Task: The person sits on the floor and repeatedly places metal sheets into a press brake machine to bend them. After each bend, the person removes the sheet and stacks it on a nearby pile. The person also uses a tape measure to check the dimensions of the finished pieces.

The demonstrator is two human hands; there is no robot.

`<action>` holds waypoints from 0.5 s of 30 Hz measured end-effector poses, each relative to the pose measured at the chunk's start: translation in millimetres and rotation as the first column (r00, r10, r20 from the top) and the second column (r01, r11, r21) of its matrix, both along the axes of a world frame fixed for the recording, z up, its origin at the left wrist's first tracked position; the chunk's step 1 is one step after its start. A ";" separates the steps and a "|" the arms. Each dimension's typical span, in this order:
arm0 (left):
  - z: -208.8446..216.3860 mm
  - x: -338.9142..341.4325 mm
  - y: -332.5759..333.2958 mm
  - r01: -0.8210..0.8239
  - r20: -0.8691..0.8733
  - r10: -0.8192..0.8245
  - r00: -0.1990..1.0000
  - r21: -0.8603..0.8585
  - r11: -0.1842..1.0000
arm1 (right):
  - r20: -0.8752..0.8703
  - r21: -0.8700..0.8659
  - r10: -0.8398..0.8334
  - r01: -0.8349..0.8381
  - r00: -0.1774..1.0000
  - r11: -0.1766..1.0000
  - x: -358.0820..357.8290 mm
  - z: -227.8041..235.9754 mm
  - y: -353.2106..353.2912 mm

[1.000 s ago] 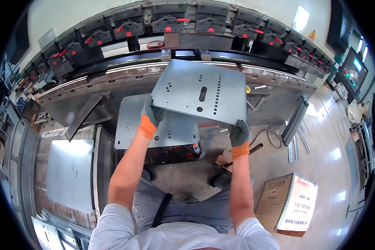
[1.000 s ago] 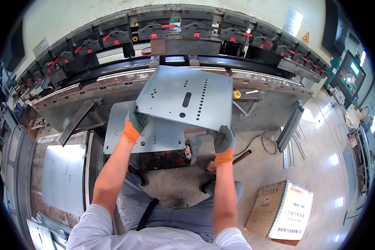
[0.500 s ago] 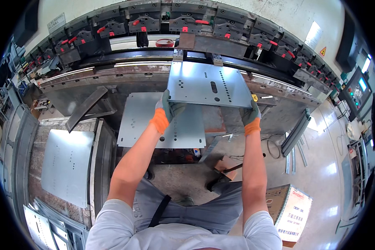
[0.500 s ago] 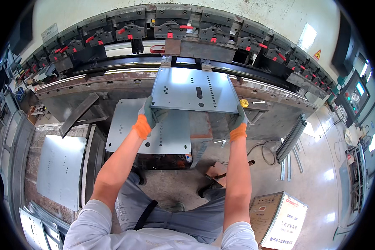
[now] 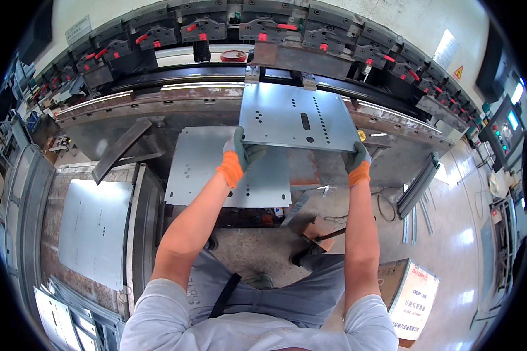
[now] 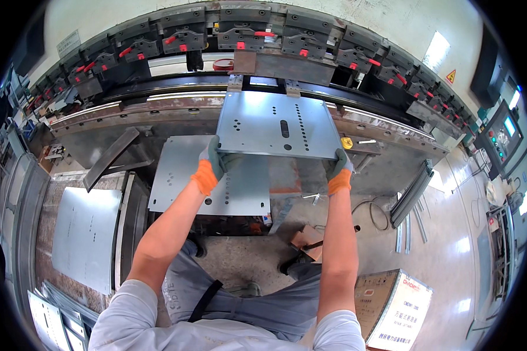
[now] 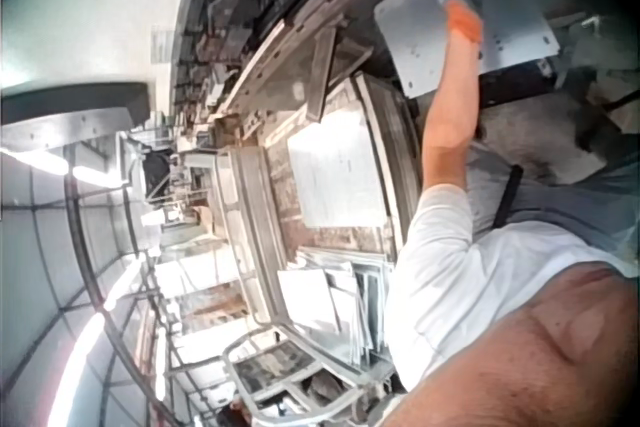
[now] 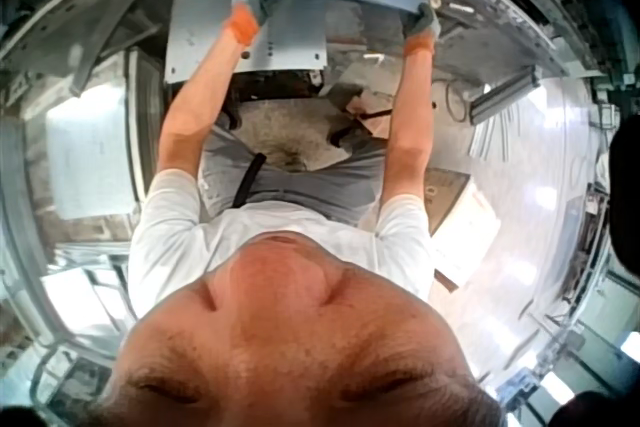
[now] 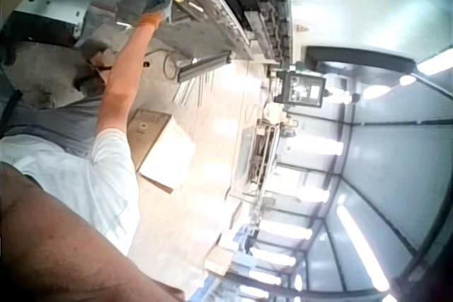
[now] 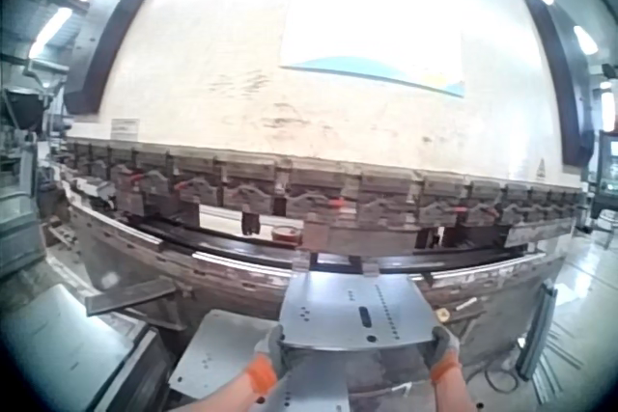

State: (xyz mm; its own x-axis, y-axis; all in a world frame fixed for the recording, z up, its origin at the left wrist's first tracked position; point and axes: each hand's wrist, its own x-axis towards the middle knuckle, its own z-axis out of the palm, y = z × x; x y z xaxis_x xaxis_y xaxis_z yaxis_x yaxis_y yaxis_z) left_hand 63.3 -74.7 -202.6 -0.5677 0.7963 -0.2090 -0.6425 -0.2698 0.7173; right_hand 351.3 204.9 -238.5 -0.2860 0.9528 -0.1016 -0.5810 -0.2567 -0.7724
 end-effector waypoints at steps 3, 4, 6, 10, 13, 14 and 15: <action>5.3 4.8 2.0 0.011 0.008 -0.011 1.000 -0.005 1.000 | -0.006 -0.012 0.025 -0.025 1.000 1.000 8.6 -0.1 8.0; 6.6 5.4 1.7 0.011 0.016 -0.011 1.000 -0.008 1.000 | -0.009 -0.015 0.014 -0.014 1.000 1.000 7.4 -0.5 8.0; 8.4 4.8 1.6 0.010 0.035 -0.009 0.999 -0.013 1.000 | -0.018 -0.017 -0.010 0.009 1.000 1.000 6.5 -0.7 9.6; 12.7 3.2 1.3 0.003 0.047 -0.001 0.999 -0.032 0.999 | -0.001 -0.016 -0.013 0.013 1.000 1.000 4.3 0.9 9.0; 18.1 4.6 -0.2 0.000 0.050 0.003 0.999 -0.054 0.999 | 0.024 -0.035 -0.037 0.038 0.999 0.999 5.0 3.3 7.5; 19.7 5.6 -0.4 0.001 0.054 0.003 0.999 -0.061 0.998 | 0.031 -0.037 -0.038 0.039 0.999 0.999 5.0 3.8 7.8; 19.9 5.8 -0.4 -0.001 0.054 0.004 0.999 -0.056 0.998 | 0.038 -0.038 -0.039 0.040 0.999 0.998 4.9 4.2 8.3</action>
